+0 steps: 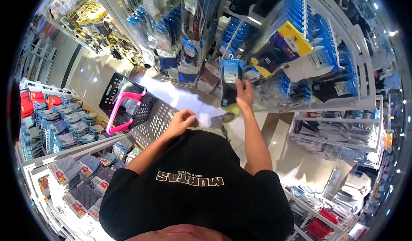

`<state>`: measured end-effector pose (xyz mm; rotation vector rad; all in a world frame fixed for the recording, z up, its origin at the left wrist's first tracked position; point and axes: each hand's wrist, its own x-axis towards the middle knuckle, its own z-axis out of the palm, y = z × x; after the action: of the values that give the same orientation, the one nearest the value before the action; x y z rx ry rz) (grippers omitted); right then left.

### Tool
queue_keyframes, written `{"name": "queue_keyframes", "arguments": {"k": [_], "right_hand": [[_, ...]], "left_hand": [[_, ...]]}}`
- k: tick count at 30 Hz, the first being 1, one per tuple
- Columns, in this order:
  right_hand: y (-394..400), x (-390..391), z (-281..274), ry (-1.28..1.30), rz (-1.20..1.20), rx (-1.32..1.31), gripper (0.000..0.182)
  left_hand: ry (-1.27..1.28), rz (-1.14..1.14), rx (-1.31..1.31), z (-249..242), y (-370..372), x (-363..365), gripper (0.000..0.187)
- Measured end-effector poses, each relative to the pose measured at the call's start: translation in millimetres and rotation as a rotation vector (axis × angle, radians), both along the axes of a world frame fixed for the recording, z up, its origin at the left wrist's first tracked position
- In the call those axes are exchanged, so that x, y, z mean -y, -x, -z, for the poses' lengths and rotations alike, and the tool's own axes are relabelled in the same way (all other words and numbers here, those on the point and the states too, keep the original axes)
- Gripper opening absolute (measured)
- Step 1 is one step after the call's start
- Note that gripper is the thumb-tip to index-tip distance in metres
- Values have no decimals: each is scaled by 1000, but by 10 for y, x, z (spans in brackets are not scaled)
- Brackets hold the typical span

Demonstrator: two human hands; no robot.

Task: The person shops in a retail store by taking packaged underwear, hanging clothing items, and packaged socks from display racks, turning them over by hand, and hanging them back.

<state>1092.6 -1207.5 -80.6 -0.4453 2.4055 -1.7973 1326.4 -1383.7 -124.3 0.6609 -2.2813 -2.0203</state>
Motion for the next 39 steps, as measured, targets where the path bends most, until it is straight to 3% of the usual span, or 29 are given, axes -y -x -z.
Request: {"name": "queue_keyframes", "arguments": {"k": [8, 12, 15, 19, 22, 25, 28, 32, 35, 39], "right_hand": [[239, 240, 147, -312, -8, -200, 43], [338, 313, 377, -278, -43, -131, 37], [375, 355, 534, -299, -37, -151, 35], [245, 421, 560, -390, 26, -92, 35], [221, 315, 850, -585, -49, 108, 38], [80, 211, 1299, -424, -314, 310, 37], [-191, 492, 1179, -392, -460, 461, 41], [-232, 1047, 978, -188, -405, 172, 56], [-170, 1503, 461, -51, -213, 244, 65], [151, 1805, 563, -30, -60, -28, 66]], "left_hand": [[-68, -138, 26, -152, -172, 275, 23], [12, -290, -70, -111, -268, 566, 22], [200, -456, -150, -163, -351, 892, 16], [688, -624, -273, -441, -470, 1360, 8], [851, -691, -246, -522, -546, 1568, 11], [979, -736, -124, -475, -647, 1753, 18], [1079, -766, -8, -389, -769, 1937, 24], [966, -695, 299, -200, -943, 2079, 33], [1285, -722, 213, 135, -987, 2114, 39], [1338, -774, 271, 142, -898, 2227, 40]]}}
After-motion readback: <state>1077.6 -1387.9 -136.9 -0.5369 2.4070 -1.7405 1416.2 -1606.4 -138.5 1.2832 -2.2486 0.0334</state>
